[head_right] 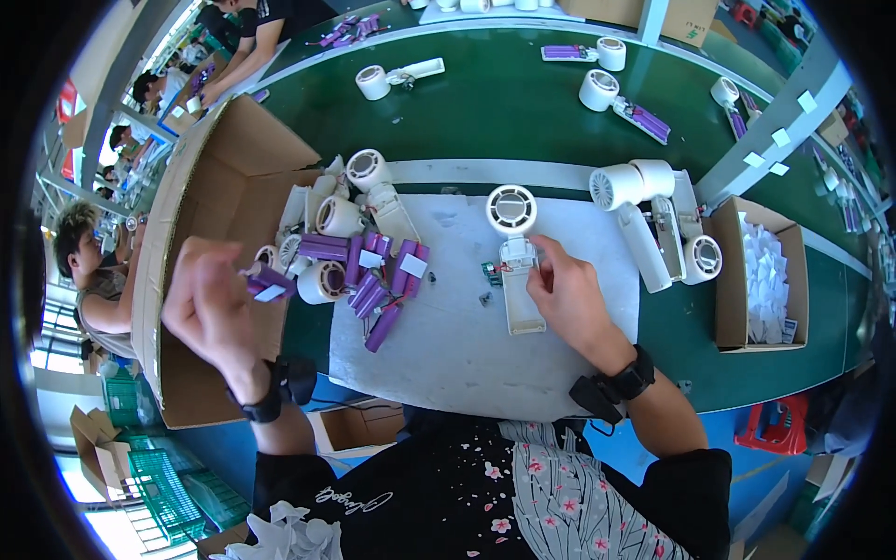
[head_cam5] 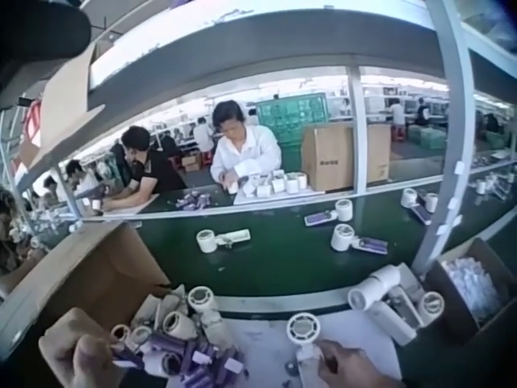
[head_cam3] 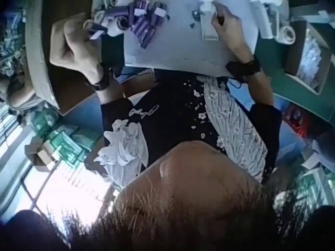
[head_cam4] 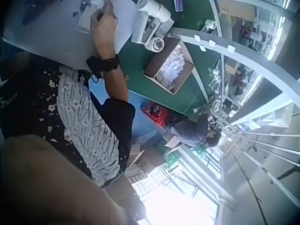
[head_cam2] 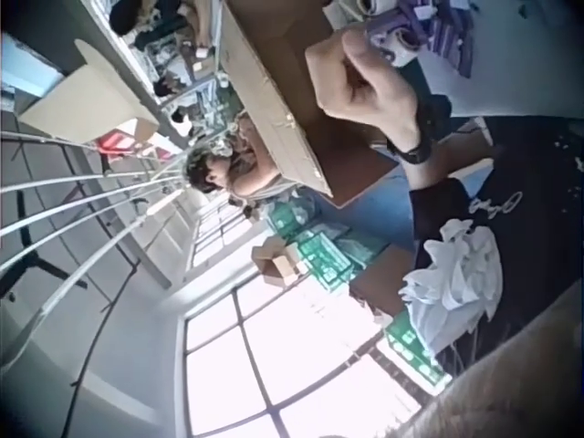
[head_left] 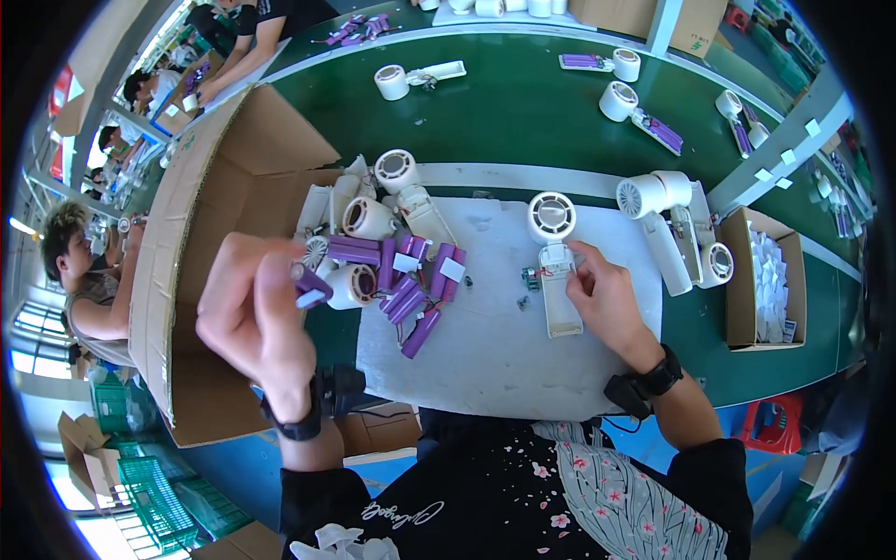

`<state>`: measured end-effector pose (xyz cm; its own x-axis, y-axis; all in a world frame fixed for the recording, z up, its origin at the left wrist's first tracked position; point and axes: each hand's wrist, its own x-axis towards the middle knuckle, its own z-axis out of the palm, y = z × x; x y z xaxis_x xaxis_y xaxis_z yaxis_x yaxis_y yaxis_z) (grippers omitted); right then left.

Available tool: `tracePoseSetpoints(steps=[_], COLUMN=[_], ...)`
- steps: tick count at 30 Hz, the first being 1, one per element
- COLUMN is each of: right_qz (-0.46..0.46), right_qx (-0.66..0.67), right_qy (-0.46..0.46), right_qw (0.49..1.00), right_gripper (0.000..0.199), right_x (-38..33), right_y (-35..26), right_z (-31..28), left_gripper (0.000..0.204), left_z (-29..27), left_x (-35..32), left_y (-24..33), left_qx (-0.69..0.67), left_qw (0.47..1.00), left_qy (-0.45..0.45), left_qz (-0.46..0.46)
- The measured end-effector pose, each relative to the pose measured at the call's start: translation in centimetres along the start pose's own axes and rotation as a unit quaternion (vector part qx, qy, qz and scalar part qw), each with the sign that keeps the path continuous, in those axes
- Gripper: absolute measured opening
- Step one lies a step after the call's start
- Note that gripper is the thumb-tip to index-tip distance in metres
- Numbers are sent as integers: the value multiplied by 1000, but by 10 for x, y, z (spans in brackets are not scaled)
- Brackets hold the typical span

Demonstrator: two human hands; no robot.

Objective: The person assembles handheld fans by connecting circuit boards to battery packs and testing the lights. They then place the batteries into the fan housings, set the assemblies aside, and retrieve more batteries from a box to repeat the process.

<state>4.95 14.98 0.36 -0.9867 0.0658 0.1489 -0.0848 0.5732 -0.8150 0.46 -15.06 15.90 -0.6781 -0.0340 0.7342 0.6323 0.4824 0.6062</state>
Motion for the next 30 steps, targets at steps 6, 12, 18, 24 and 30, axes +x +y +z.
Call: tracePoseSetpoints(steps=[6, 12, 18, 24, 30], right_qz=[39, -113, -2, 136, -61], right_qx=[-100, 51, 257, 509, 77], right_qy=[-70, -195, -212, -170, -79], right_qw=[992, 973, 943, 833, 992], right_gripper=[46, 57, 54, 30, 28], right_x=[-8, -11, 0, 15, 3], right_y=[-30, -57, -15, -7, -15], right_z=[-23, -69, -43, -57, -15], left_gripper=[29, 15, 5, 33, 28], left_z=[56, 159, 178, 145, 144], left_x=[-2, -31, -51, -88, -104], left_y=[52, 78, 39, -17, -38], left_qx=[-277, -400, -433, -133, -148], left_qw=[938, 891, 867, 942, 887], left_qy=[-180, -206, -246, -306, -404], left_qz=[103, 60, -32, -49, -167])
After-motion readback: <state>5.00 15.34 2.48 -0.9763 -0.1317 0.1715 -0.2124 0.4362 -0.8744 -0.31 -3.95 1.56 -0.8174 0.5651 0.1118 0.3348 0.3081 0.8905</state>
